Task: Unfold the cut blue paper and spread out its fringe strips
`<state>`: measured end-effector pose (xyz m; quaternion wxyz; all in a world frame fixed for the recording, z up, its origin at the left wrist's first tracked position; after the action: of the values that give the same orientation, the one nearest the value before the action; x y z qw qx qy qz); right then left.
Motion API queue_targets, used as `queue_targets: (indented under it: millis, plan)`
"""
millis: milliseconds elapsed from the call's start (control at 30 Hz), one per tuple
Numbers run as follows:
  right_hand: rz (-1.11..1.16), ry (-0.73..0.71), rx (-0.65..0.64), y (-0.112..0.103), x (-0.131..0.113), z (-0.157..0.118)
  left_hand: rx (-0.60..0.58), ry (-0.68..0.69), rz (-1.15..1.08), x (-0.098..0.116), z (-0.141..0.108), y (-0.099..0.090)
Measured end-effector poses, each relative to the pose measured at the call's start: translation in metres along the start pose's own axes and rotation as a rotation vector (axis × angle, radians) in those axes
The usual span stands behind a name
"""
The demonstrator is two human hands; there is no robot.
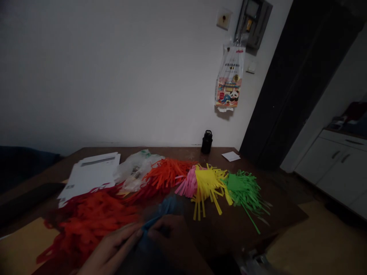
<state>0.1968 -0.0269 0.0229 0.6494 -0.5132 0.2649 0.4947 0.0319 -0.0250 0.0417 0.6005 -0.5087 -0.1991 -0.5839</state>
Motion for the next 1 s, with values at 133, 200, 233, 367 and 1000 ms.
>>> queue_targets:
  millis: [133,200,233,367,1000]
  plan:
    - [-0.004,0.008,0.009,0.001,0.000,-0.001,-0.020,-0.004,-0.041,0.002,0.001,0.001]
    - [-0.028,0.011,0.012,0.003,0.003,-0.001,-0.006,-0.012,-0.044,0.002,0.001,0.002]
    - [-0.053,0.011,0.025,0.004,0.005,-0.001,-0.002,-0.024,-0.042,0.001,0.001,0.002]
    - [-0.178,-0.091,0.061,0.011,0.006,-0.002,0.008,-0.091,-0.030,-0.005,0.001,0.006]
    - [-0.692,-0.202,0.287,0.016,0.004,-0.018,0.112,0.248,0.467,-0.003,-0.002,-0.002]
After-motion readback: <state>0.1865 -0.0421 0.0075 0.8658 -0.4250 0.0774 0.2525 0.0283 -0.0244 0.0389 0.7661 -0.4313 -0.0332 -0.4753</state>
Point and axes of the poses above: each hand's wrist, its own z-axis towards the middle knuckle, its own y-axis out of the palm, x = y × z, the point moved 4 cm from there along z, towards the middle knuckle, and after that the axes turned 11 degrees about -z, right-handed, at the moved point
